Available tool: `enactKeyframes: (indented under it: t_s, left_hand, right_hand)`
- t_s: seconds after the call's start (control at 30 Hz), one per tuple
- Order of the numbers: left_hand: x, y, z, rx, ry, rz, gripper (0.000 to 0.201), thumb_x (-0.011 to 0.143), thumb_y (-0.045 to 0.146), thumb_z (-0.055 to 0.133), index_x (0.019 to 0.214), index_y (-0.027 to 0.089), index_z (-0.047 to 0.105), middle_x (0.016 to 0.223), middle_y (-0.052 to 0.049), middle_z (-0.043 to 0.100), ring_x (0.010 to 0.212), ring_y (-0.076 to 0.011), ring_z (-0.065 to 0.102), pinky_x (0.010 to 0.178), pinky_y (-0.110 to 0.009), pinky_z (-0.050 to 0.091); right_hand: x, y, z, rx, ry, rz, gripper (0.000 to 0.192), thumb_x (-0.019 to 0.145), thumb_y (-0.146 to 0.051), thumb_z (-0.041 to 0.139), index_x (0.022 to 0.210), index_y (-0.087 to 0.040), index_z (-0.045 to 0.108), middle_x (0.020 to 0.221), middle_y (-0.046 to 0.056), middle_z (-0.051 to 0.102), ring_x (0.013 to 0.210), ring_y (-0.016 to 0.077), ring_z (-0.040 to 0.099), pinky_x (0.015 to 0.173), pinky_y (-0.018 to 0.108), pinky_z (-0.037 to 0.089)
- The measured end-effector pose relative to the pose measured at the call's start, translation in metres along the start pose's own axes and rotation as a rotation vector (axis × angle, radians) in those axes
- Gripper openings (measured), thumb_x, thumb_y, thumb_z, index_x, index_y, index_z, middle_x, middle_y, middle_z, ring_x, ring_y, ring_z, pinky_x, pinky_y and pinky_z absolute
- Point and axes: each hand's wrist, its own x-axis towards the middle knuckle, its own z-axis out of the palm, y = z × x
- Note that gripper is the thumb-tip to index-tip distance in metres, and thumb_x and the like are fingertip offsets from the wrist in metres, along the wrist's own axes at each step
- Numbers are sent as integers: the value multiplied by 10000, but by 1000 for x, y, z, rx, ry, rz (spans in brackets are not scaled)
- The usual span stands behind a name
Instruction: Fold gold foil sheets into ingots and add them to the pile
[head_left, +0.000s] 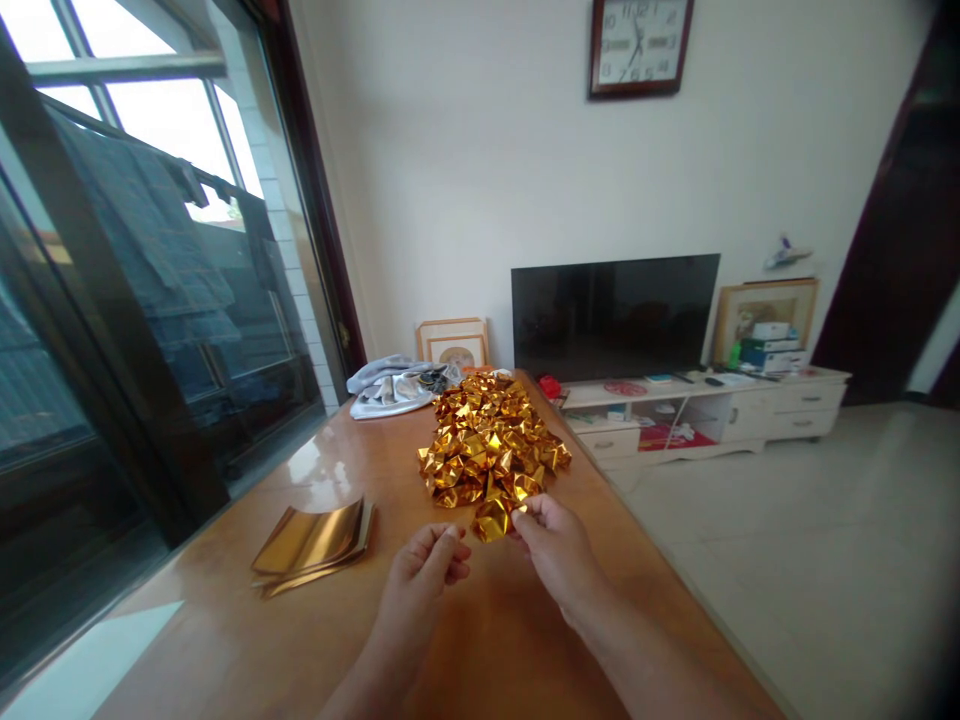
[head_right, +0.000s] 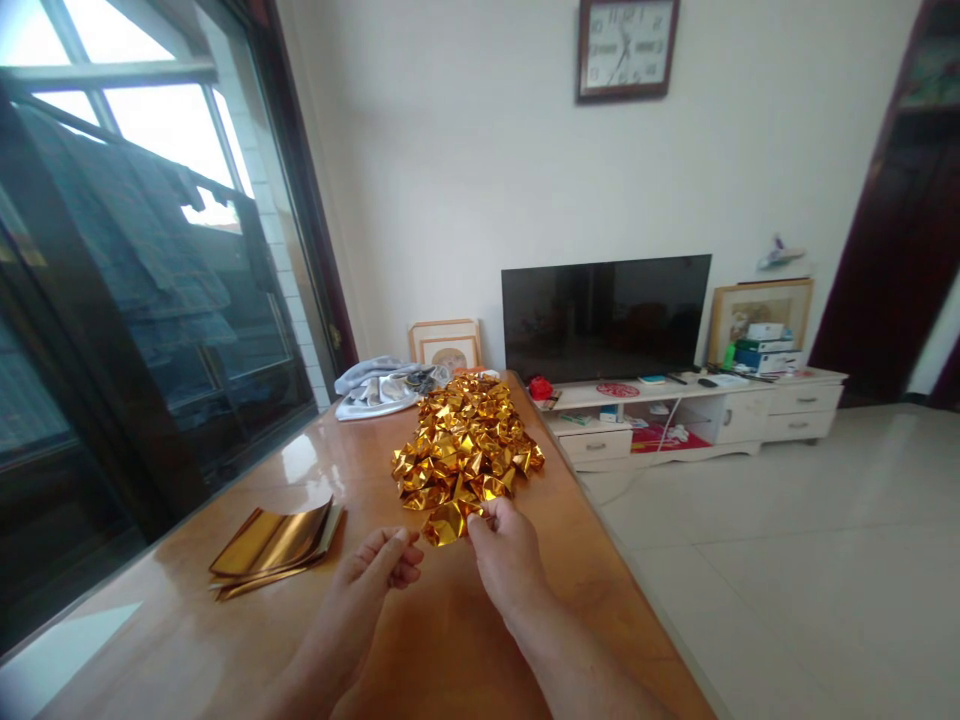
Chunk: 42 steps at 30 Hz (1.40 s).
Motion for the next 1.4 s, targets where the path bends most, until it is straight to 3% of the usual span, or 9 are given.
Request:
enactKeyframes:
  t_s: [0.27, 0.43, 0.73, 0.97, 1.1, 1.27, 1.4]
  left_hand:
    - [3, -14, -1, 304, -23, 78, 368, 860, 506, 602, 809, 143, 636, 670, -2, 589, 613, -136, 519, 557, -225, 378]
    - [6, -21, -5, 365, 12, 111, 309, 869, 433, 561, 751, 155, 623, 645, 10, 575, 600, -136, 511, 538, -216, 340]
    - [11, -29, -8, 502, 58, 140, 195, 833, 338, 568, 752, 166, 609, 593, 32, 549, 564, -132, 500, 534, -218, 308]
    - [7, -18, -6, 731, 97, 196, 151, 839, 291, 529, 745, 187, 585, 626, 28, 582, 596, -139, 518, 546, -232, 277]
    - [5, -13, -3, 616, 100, 156, 159, 830, 311, 529, 766, 186, 601, 641, 25, 598, 605, -143, 523, 558, -226, 309]
    - [2, -8, -2, 313, 32, -13, 203, 795, 362, 559, 720, 174, 579, 581, 32, 556, 532, -120, 475, 532, -213, 321]
    - [1, -6, -2, 271, -18, -71, 269, 808, 412, 556, 683, 174, 563, 557, 23, 548, 516, -120, 473, 510, -215, 308]
  right_hand:
    - [-3, 7, 0, -256, 3, -229, 141, 865, -300, 540, 910, -209, 638, 816, 33, 727, 757, 209, 668, 660, 286, 460]
    - [-10, 3, 2, -311, -43, -285, 185, 874, -260, 533, 1009, -220, 653, 853, 28, 731, 790, 203, 674, 685, 285, 464]
    - [-20, 0, 6, -434, -88, -384, 208, 873, -195, 517, 1027, -243, 648, 906, 27, 712, 839, 203, 651, 737, 291, 463]
    - [-26, -3, 9, -473, -108, -389, 263, 851, -177, 548, 1087, -241, 643, 933, 32, 709, 858, 206, 650, 771, 301, 470]
    - [-25, -5, 8, -447, -101, -372, 259, 849, -176, 545, 1080, -238, 646, 913, 27, 708, 843, 200, 651, 748, 293, 471]
    - [-19, -2, 6, -338, -92, -330, 230, 855, -194, 543, 1058, -237, 640, 817, -2, 700, 736, 174, 644, 669, 267, 461]
    - [-18, -1, 6, -341, -95, -334, 234, 852, -205, 550, 1066, -230, 642, 778, -6, 687, 702, 171, 631, 644, 265, 448]
